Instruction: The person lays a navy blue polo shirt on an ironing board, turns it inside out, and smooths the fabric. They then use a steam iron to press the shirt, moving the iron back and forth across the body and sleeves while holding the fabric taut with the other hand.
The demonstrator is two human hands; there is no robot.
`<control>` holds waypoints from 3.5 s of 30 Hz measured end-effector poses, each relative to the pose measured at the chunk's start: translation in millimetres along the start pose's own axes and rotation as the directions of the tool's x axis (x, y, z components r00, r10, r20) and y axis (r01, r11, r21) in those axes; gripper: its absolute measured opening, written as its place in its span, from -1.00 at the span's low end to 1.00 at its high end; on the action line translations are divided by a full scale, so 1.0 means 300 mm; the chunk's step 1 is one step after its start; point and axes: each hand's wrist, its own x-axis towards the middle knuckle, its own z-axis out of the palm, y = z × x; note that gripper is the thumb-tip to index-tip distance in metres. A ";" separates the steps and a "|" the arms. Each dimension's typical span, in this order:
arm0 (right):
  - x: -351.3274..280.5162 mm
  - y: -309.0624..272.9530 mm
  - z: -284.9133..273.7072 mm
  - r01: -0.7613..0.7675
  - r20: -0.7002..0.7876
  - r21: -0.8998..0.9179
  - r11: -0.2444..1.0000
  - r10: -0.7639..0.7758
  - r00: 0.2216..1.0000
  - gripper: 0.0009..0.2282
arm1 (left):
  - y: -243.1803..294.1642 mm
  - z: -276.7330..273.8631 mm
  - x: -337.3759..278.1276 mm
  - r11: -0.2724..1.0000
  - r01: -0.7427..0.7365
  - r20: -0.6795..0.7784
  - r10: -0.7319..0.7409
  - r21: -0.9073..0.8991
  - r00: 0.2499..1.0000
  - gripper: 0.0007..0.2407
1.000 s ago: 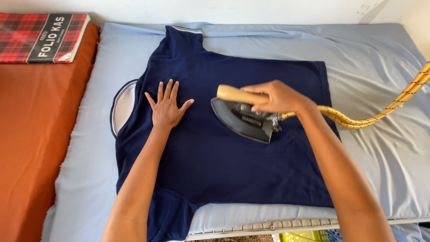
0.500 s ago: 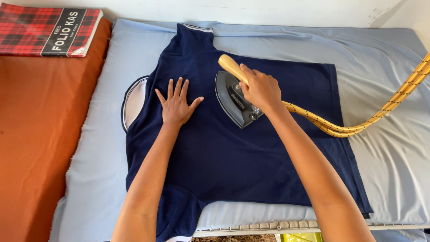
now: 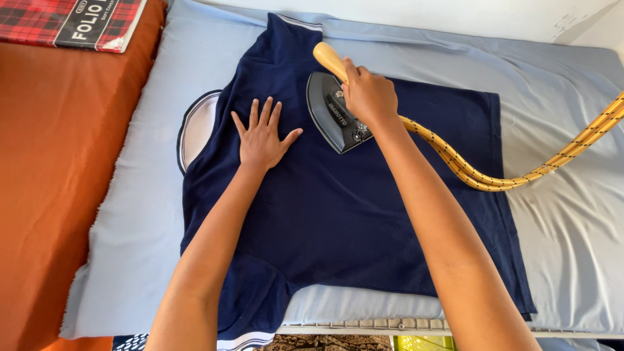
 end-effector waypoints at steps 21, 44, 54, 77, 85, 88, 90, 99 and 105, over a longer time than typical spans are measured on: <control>0.204 -0.033 0.089 -0.021 -0.034 0.076 0.997 0.023 0.999 -0.54 | -0.401 0.043 0.667 0.889 0.409 -0.068 -0.429 -0.205 0.901 -0.59; 0.444 -0.010 0.264 -0.039 -0.106 0.006 0.999 0.040 0.994 -0.56 | -0.424 0.241 0.910 0.885 0.423 0.093 -0.413 -0.196 0.906 -0.78; 0.492 0.044 0.268 0.300 -0.162 0.086 0.950 -0.284 0.945 -0.57 | -0.506 0.227 0.991 0.882 0.413 0.369 -0.314 -0.227 0.875 -0.62; 0.258 -0.078 -0.031 0.027 0.246 0.514 0.857 -0.177 0.953 -0.53 | -0.469 0.153 0.953 0.783 0.576 0.280 -0.512 -0.236 0.812 -0.60; 0.211 -0.140 -0.003 0.189 0.028 0.240 0.952 -0.202 0.979 -0.56 | -0.488 0.167 0.943 0.745 0.567 0.310 -0.478 -0.352 0.822 -0.69; 0.281 -0.160 0.055 0.178 -0.021 0.177 0.968 -0.177 0.984 -0.56 | -0.511 0.125 0.884 0.574 0.477 0.370 -0.301 -0.666 0.879 -0.66; 0.331 -0.176 0.096 0.177 -0.016 0.170 0.970 -0.177 0.984 -0.55 | -0.528 0.076 0.762 0.648 0.289 0.181 -0.229 -0.705 0.956 -0.60; 0.358 -0.163 0.095 0.160 0.024 0.424 0.891 -0.187 0.982 -0.54 | -0.472 -0.175 0.221 0.858 0.477 0.197 -0.443 -0.192 0.875 -0.51; 0.262 -0.071 0.008 0.225 0.091 0.651 0.725 -0.368 0.925 -0.52 | -0.531 0.013 0.212 0.976 0.214 -0.202 -0.217 -0.035 0.955 -0.64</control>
